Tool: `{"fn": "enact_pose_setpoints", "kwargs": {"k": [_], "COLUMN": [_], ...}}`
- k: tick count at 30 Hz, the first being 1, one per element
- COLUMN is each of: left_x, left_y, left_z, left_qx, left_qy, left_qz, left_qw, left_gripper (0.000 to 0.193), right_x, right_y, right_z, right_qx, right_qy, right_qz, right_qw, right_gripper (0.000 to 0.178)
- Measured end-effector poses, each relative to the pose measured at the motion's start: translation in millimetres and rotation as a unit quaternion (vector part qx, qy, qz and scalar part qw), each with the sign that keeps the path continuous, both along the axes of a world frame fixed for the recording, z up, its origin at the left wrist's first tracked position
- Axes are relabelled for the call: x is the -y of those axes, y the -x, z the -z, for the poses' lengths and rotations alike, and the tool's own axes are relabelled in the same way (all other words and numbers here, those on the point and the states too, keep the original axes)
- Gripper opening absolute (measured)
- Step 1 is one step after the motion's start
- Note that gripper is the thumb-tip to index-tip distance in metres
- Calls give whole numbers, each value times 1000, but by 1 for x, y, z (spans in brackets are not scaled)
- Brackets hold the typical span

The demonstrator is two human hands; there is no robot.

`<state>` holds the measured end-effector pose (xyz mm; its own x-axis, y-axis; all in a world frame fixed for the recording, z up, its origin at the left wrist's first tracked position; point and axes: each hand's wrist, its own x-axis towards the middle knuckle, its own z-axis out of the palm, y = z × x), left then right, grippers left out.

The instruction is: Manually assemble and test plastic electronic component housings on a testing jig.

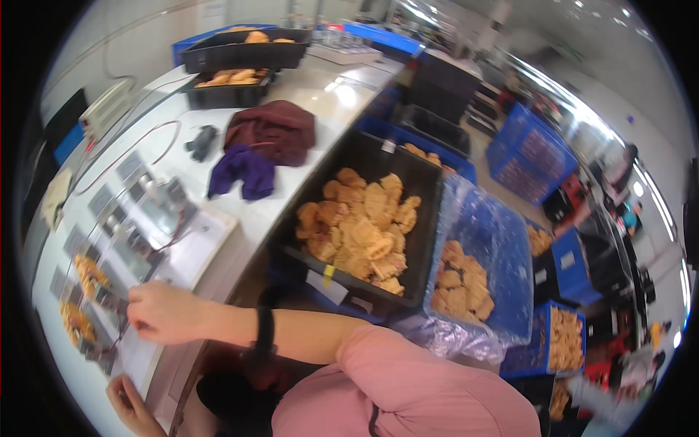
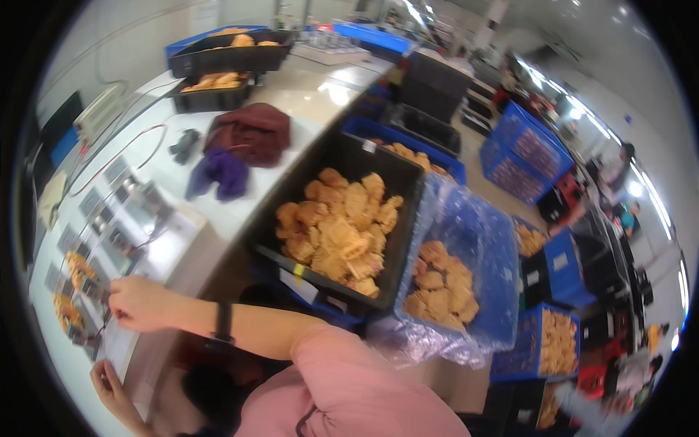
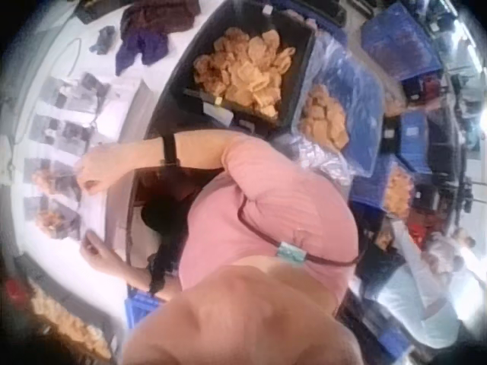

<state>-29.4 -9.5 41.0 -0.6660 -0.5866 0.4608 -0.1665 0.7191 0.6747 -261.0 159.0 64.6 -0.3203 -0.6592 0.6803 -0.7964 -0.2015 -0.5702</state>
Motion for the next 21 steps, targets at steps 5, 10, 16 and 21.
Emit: {"fn": "enact_pose_setpoints", "kwargs": {"k": [5, 10, 16, 21], "left_x": [-44, -33, -36, -34], "left_y": [12, 15, 13, 14], "left_z": [-35, -25, -25, -25], "left_qx": [44, -11, -19, -10], "left_qy": [30, 39, 21, 35], "left_qz": [-115, -82, -93, -104], "left_qw": [992, 996, 995, 994], "left_gripper": [35, 35, 34, 34], "right_x": [19, 25, 29, 33], "right_y": [0, 5, 0, 1], "right_z": [15, 22, 23, 24], "right_qx": [9, -1, -8, -21], "right_qy": [-10, 28, 18, 39], "right_qz": [-1, 14, 31, 45], "right_qw": [1000, 1000, 999, 998], "right_gripper": [7, 6, 6, 5]}}
